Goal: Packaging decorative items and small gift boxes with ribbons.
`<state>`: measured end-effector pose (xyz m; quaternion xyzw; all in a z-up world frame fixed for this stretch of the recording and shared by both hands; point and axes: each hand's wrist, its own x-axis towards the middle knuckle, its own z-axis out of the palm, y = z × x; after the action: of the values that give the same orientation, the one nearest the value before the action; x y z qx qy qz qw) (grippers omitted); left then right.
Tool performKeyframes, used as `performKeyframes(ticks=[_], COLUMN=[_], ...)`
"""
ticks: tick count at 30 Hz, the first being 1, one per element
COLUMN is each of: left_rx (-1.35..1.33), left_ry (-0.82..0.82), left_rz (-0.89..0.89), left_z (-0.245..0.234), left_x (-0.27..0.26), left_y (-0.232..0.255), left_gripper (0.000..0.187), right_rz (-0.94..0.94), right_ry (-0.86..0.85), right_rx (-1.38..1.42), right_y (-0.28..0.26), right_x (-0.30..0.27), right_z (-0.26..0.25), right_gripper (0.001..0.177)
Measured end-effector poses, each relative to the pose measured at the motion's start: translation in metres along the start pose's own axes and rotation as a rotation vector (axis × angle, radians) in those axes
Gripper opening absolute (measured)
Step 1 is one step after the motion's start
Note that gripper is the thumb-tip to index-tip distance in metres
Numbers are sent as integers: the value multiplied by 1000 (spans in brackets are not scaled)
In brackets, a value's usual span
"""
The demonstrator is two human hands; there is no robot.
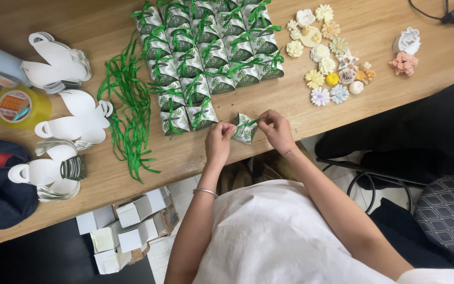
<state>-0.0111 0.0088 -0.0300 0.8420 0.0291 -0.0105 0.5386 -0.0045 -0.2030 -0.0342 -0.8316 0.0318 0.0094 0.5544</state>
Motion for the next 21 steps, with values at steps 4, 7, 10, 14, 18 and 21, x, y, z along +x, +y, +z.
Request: performKeyframes(ticks=[4,7,10,14,18,21], left_rx=[90,158,265,360,424,425], left_ry=[20,35,11,52,84,94], left_rz=[-11,13,-7,20,43,37], left_z=[-3,-3,-5,-4,-5,-7], left_x=[-4,-5,-6,-2,-2,1], left_y=[3,6,10,16,14,17], left_gripper=[16,17,16,15,14,14], right_rz=[-1,21,72,135,126,89], right_ry=[11,24,51,63,67,69], right_rx=[-27,-70,-142,-187,-186,-206], right_y=[-7,-12,-16,-25,-25,-22], right_x=[-2,-1,-2,-2,-2,-1], right_z=[0,1,3,0,3,6], right_gripper=[12,14,15,16,16,15])
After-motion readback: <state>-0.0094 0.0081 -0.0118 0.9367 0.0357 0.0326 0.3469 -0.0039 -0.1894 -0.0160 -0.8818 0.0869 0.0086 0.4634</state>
